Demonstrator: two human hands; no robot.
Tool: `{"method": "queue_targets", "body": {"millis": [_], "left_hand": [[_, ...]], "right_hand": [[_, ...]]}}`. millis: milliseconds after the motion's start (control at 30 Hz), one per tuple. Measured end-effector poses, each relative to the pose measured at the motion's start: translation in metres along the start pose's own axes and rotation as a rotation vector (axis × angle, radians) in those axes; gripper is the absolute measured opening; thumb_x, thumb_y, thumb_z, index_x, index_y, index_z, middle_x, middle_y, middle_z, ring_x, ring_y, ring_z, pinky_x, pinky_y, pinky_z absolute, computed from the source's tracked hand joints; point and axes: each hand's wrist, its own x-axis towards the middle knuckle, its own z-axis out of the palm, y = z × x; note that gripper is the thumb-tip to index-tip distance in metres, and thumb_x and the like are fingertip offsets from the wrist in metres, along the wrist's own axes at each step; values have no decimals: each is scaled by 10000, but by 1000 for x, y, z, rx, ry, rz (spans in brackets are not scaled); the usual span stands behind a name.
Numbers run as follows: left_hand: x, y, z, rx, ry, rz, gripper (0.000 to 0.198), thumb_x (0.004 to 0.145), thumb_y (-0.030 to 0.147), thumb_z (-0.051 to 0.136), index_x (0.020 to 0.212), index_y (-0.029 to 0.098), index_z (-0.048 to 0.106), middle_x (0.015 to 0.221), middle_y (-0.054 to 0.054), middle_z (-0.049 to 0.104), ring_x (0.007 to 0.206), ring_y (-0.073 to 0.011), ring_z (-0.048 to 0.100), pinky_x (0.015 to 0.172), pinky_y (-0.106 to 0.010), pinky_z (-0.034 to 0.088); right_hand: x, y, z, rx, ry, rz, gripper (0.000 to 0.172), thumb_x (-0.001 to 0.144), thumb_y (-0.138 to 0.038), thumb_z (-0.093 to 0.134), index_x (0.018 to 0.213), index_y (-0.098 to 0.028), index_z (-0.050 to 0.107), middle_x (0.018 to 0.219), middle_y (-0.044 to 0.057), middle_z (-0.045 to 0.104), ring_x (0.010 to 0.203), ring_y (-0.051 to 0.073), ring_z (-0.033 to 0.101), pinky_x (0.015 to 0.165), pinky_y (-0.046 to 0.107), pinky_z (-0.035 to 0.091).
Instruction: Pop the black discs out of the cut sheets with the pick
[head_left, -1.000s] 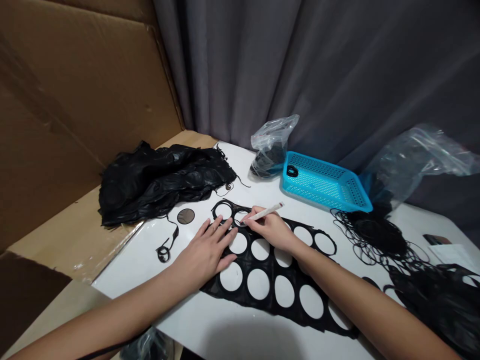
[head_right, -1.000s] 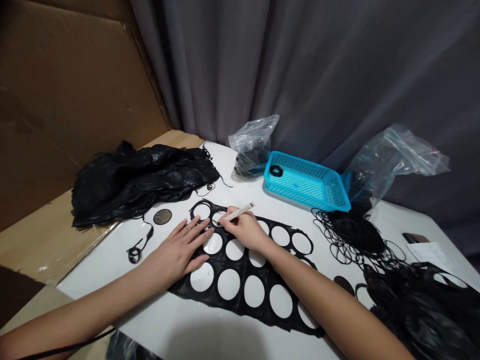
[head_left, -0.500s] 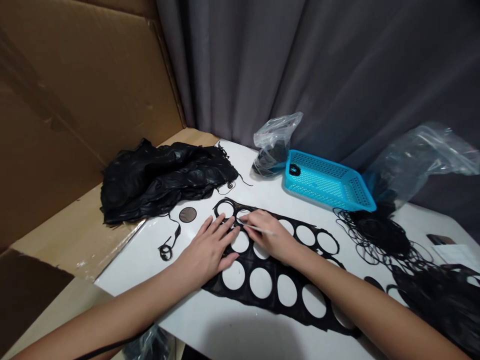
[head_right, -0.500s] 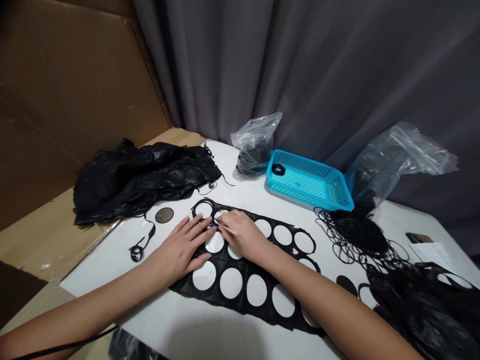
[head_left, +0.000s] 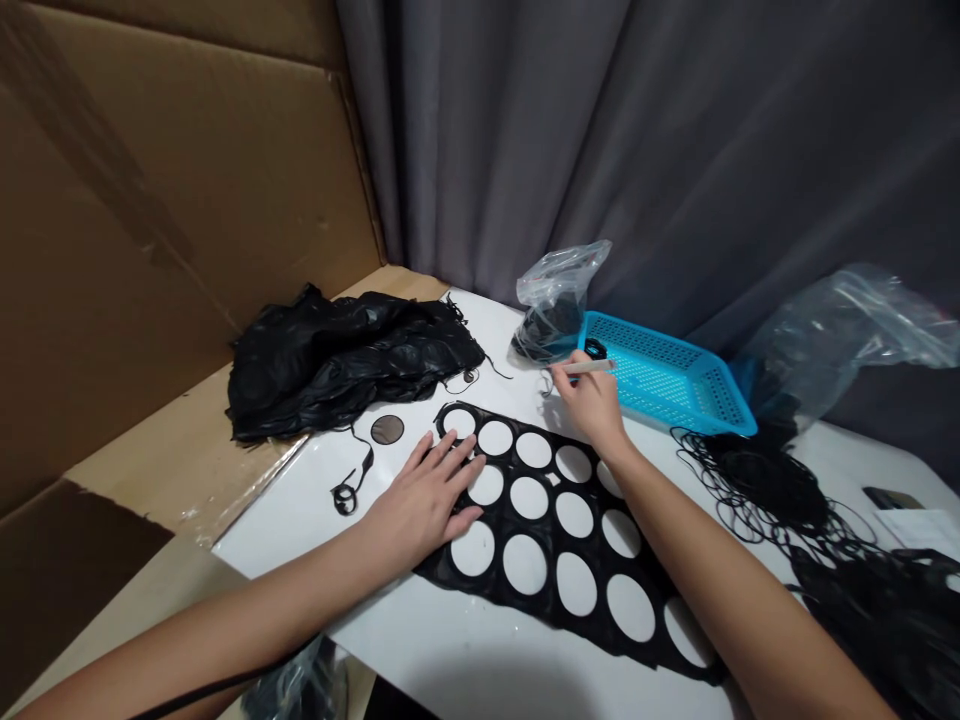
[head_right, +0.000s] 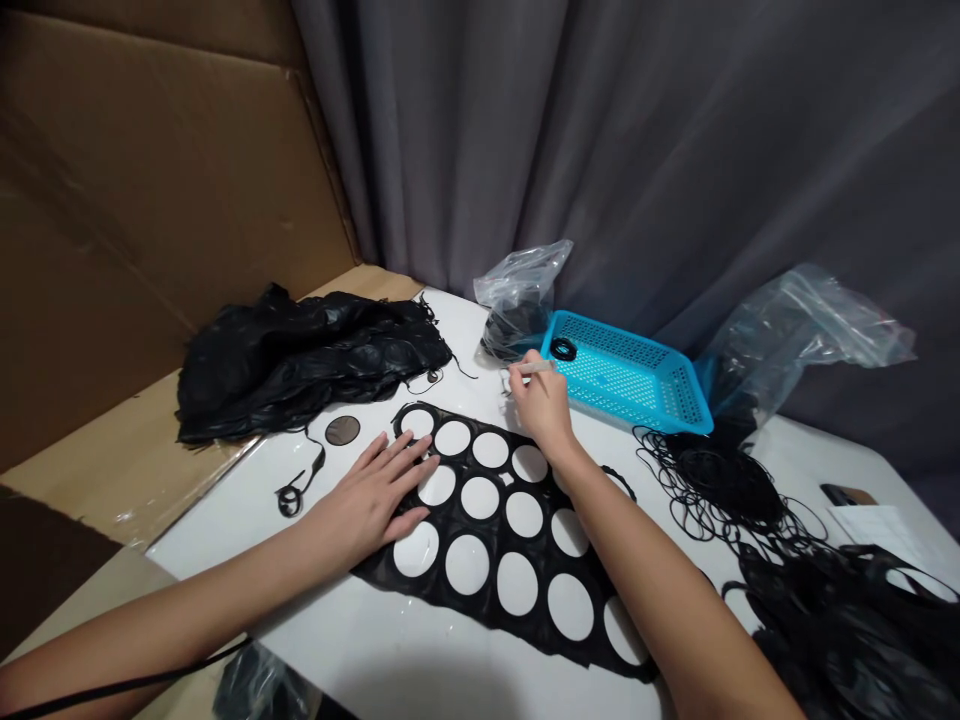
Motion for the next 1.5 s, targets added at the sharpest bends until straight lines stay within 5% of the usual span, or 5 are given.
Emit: {"method": "queue_targets", "body": {"millis": [267,600,1133,1367,1500], "left_hand": [[-9,-13,-16,38,73,-132,519,965,458,551,1326,86,534,1276,-198,558,1223,-355,521,1055,-530,426],[-8,-14,-15,46,39,-141,497,921,440,625,1305,131,561,1226,-155,541,1176,-343,475,1026,-508,428],[-3,-18,-17,21,36,-127,470,899,396,656,1260,108,567,1186,-141,559,1128,-324,464,994,-488,444],[-4,-21,-16,-3,59,-142,410,923,403,611,1250,157,580,1190,-123,556,1140,-318,463,1015,-505,428],[-1,-26,-21,-30,42,-157,384,946,400,592,1255,173,586,1197,-119,547,1123,-310,457,1003,-505,434]], "right_hand": [[-32,-49,46,337,-499,-21,250,898,-389,575,739,-199,547,725,-1,623,706,170,560,659,276,378],[-46,-54,52,385,-608,11,183,901,-349,590,799,-197,582,797,8,690,744,169,605,694,281,420],[-58,-51,60,-71,-540,-573,185,983,-147,410,995,-180,592,1000,119,669,946,263,546,859,403,412],[8,-28,32,29,12,-200,155,958,-257,437,837,-209,521,967,100,668,895,245,595,803,361,448],[12,-24,13,331,-32,140,243,864,-344,594,723,-217,442,773,51,628,773,217,626,623,312,500]]}}
